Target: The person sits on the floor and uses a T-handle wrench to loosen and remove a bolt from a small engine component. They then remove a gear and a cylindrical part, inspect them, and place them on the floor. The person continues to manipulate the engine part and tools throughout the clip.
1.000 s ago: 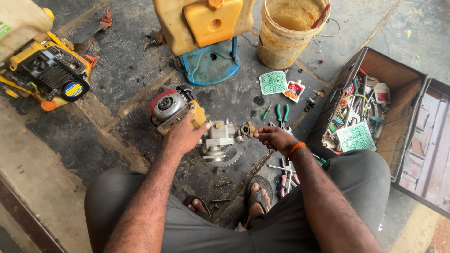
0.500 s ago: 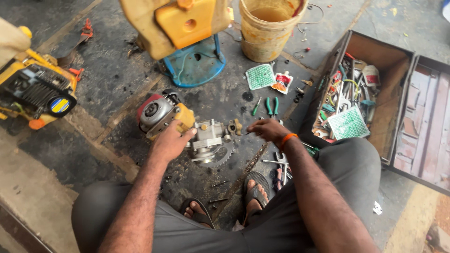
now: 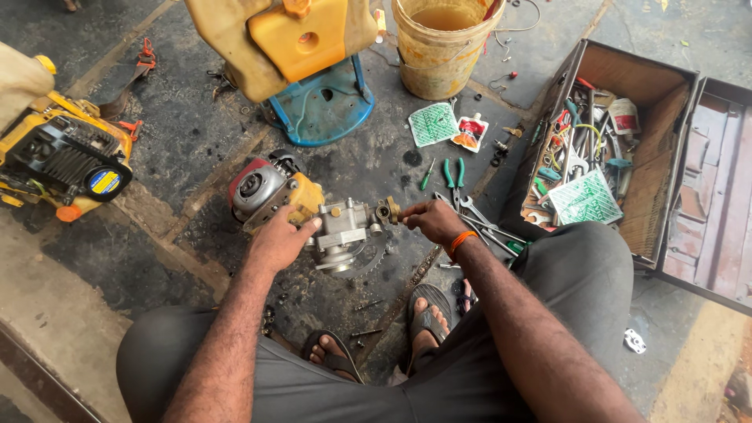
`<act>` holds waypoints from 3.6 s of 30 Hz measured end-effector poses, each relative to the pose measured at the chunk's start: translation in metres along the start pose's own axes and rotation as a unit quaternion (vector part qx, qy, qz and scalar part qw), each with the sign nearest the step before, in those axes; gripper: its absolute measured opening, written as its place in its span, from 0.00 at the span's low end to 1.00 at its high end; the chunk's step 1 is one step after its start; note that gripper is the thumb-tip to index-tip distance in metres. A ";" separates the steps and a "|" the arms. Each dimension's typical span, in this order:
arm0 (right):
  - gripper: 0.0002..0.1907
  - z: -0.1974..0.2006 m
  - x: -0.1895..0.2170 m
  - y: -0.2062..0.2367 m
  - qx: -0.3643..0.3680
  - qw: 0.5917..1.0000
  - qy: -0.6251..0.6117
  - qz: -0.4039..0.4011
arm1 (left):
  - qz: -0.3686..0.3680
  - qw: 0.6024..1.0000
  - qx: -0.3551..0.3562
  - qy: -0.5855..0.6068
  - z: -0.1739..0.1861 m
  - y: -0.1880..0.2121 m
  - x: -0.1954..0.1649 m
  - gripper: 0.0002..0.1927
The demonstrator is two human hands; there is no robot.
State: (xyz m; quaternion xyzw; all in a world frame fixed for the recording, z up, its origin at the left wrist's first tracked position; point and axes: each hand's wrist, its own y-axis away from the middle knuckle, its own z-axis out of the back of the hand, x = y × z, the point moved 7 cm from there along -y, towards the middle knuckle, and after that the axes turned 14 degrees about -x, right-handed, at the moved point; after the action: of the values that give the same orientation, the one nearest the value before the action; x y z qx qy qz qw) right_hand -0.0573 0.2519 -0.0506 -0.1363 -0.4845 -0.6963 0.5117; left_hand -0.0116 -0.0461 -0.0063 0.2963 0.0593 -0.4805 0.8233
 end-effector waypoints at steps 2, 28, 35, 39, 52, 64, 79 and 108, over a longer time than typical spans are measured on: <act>0.14 -0.001 -0.002 0.001 0.021 0.999 -0.022 -0.017 | 0.000 1.000 -0.003 -0.001 0.000 0.001 0.000 0.43; 0.21 0.027 0.006 -0.009 0.118 0.910 -0.394 -0.048 | 0.016 0.998 -0.010 0.064 0.011 0.006 0.008 0.45; 0.24 0.019 0.027 0.003 0.156 0.888 -0.432 -0.019 | 0.012 0.997 -0.015 0.072 0.019 0.011 0.003 0.45; 0.34 0.002 0.036 0.011 0.205 0.860 -0.463 -0.063 | -0.006 0.997 -0.026 0.070 0.022 0.008 0.004 0.46; 0.37 -0.030 0.061 0.021 0.223 0.894 -0.388 -0.032 | -0.023 0.995 -0.036 0.087 0.033 0.004 0.016 0.45; 0.15 -0.076 0.083 0.038 0.259 0.908 -0.329 0.034 | -0.031 0.992 -0.058 0.105 0.045 -0.002 0.029 0.45; 0.14 -0.201 0.056 0.129 0.393 0.915 0.017 0.093 | -0.047 0.990 -0.065 0.120 0.041 -0.012 0.014 0.45; 0.24 -0.212 0.057 0.104 0.264 0.863 0.358 0.239 | -0.022 0.999 0.002 0.040 0.020 -0.027 -0.008 0.44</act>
State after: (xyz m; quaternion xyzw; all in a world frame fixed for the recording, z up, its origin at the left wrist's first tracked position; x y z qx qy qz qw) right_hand 0.0701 0.0450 -0.0604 0.1506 -0.3866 -0.3993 0.8176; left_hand -0.0421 -0.0614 0.0016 0.3155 0.0971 -0.4863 0.8090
